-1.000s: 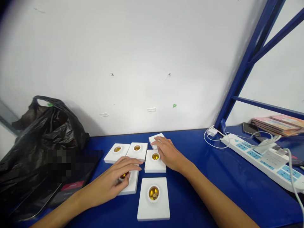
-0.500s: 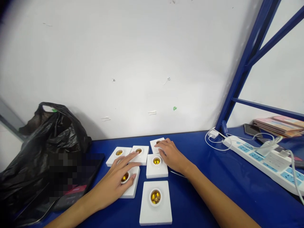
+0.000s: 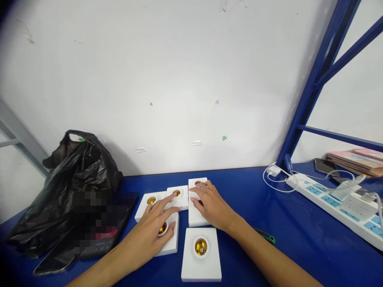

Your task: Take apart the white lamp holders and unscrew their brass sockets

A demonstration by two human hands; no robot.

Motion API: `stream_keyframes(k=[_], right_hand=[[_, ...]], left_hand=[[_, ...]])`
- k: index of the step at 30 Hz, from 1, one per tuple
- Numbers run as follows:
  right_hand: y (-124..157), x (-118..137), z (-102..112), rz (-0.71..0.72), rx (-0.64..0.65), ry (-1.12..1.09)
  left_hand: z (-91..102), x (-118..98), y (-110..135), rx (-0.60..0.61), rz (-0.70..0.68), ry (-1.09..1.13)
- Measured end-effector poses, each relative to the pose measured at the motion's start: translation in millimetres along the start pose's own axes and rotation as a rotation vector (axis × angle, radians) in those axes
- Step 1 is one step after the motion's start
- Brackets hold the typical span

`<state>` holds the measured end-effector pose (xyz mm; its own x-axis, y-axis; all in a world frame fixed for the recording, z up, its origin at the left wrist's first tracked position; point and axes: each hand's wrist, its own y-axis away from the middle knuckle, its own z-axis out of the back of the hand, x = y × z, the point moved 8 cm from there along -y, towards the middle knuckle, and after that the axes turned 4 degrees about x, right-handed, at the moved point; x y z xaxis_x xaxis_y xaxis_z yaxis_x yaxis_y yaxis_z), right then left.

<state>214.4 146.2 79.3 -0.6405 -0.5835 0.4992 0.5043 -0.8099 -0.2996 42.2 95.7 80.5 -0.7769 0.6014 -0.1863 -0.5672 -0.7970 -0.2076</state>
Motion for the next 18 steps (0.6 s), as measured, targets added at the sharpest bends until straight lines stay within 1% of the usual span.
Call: stream_keyframes(k=[3, 6, 11, 13, 15, 17, 18], right_hand=[[-3, 2, -4, 0.004, -0.011, -0.052], [-3, 4, -5, -0.005, -0.014, -0.106], [-1, 2, -3, 0.008, 0.054, -0.166], [0, 1, 3, 0.021, 0.087, -0.178], [1, 0, 13, 0.031, 0.101, -0.187], [3, 2, 26, 0.042, 0.094, -0.185], [4, 3, 31, 0.031, 0.112, -0.171]], left_hand=[[1.7, -1, 2, -0.022, -0.008, -0.041], [2.7, -1, 3, -0.087, -0.019, -0.068], [3.5, -4, 5, -0.176, -0.057, -0.050], [3.8, -6, 5, -0.196, -0.061, -0.046], [3.8, -6, 4, -0.210, -0.055, -0.041], [2.1, -4, 4, -0.197, -0.046, -0.028], [0.6, -4, 3, -0.179, -0.043, -0.021]])
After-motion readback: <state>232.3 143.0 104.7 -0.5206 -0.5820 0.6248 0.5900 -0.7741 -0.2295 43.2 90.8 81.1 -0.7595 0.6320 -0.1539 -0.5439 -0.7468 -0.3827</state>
